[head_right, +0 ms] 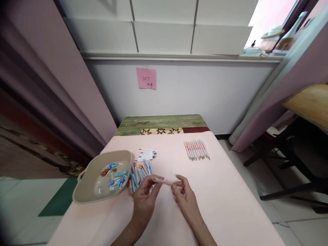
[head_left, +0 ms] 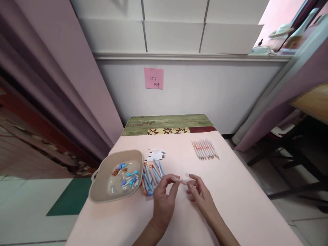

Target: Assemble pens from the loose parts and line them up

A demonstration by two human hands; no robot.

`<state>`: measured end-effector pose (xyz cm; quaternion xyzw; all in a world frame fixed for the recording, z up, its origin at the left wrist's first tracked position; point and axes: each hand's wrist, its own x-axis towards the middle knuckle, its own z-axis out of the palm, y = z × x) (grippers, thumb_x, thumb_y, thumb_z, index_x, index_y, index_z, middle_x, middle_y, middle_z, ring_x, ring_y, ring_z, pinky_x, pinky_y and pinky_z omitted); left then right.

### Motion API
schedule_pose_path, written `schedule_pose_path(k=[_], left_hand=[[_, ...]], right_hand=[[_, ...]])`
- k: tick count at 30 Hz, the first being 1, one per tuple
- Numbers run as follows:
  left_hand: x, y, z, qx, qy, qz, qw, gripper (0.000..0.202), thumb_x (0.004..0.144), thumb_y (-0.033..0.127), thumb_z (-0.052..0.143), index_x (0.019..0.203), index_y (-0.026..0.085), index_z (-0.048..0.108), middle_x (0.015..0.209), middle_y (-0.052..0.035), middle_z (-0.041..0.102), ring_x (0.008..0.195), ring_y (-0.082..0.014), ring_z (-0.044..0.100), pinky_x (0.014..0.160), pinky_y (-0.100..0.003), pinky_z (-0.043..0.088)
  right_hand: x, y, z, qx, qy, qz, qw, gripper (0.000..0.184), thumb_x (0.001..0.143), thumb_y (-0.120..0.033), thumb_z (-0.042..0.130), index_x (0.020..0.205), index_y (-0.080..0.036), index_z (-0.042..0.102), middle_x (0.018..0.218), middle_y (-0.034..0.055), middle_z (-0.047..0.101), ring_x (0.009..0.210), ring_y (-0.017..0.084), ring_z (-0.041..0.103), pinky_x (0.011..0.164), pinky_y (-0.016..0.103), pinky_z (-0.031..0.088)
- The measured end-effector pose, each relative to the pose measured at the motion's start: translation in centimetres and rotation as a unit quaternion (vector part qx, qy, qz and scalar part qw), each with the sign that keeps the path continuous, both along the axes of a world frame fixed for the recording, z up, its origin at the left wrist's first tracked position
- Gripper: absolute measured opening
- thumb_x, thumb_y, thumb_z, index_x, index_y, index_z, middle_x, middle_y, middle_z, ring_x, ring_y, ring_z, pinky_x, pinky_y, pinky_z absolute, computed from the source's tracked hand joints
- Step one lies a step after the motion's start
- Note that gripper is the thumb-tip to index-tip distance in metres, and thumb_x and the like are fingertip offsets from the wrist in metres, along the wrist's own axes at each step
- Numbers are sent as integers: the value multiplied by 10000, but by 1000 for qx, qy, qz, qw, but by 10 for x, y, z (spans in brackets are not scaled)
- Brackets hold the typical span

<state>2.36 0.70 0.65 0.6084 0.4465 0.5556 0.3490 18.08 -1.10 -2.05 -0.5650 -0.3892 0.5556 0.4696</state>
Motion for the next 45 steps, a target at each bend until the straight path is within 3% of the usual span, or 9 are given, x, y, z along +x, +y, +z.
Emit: schedule_pose_path(k=[2,4,7,15,19,21,27,34,45], left_hand=[[-8,-1,1,216,190,-21,958,273,876,105,522,1112,198,622,1023,-83,712,993,-191,645,941,-388,485],[-12,-3,1,368,323,-52,870,338,881,74,486,1187,160,600,1083,-101,708,1079,-207,616,1042,-444,408],[-13,-9,-6,425,392,-63,813,336,897,83,443,1195,114,595,1084,-114,708,1119,-223,594,1076,-471,371],[-21,-23,-29,352,398,-112,840,455,893,63,415,1305,212,539,994,-88,724,1040,-211,629,1021,-421,404],[-21,-25,-48,347,393,-73,849,478,884,38,390,1338,147,497,980,-105,714,961,-195,644,988,-393,409],[-18,-28,-62,343,396,-58,850,451,876,44,412,1309,116,515,954,-110,711,902,-185,649,954,-368,422],[-11,-30,-91,397,382,-53,833,308,882,74,408,1084,120,635,907,-114,710,859,-196,647,889,-359,443],[-7,-20,-94,388,367,-21,845,247,816,9,479,939,172,618,783,-63,699,694,-163,649,800,-339,493],[5,-11,-140,416,308,70,853,240,829,31,451,811,210,610,653,-18,677,579,-143,628,795,-345,496]], right_hand=[[5,1,0,-29,25,-14,999,468,797,-616,594,954,-176,619,797,33,625,625,118,563,504,202,410],[7,0,2,-52,78,19,995,467,822,-615,566,829,-152,626,663,5,570,529,87,490,458,188,349],[5,-2,4,-59,147,69,985,423,795,-549,647,684,-147,580,523,-51,451,453,55,374,439,177,285],[3,-7,-12,-98,143,126,977,418,731,-526,701,625,-158,531,492,-74,428,424,48,349,452,175,298],[10,20,-13,-54,-79,135,986,412,791,-530,580,639,-147,588,493,-41,494,435,79,429,449,189,328],[19,45,-8,-7,-333,91,938,399,830,-479,510,621,-154,609,530,-13,560,496,106,506,490,199,361],[40,130,3,-32,-524,-5,851,197,777,-291,559,740,-169,711,758,82,718,788,213,650,658,258,399],[33,180,-8,-64,-614,-2,786,249,792,-266,574,907,-122,742,904,183,732,893,272,681,722,300,440],[41,193,-14,-76,-644,-17,761,274,846,-174,502,1004,-106,716,984,212,715,933,255,685,751,293,462]])
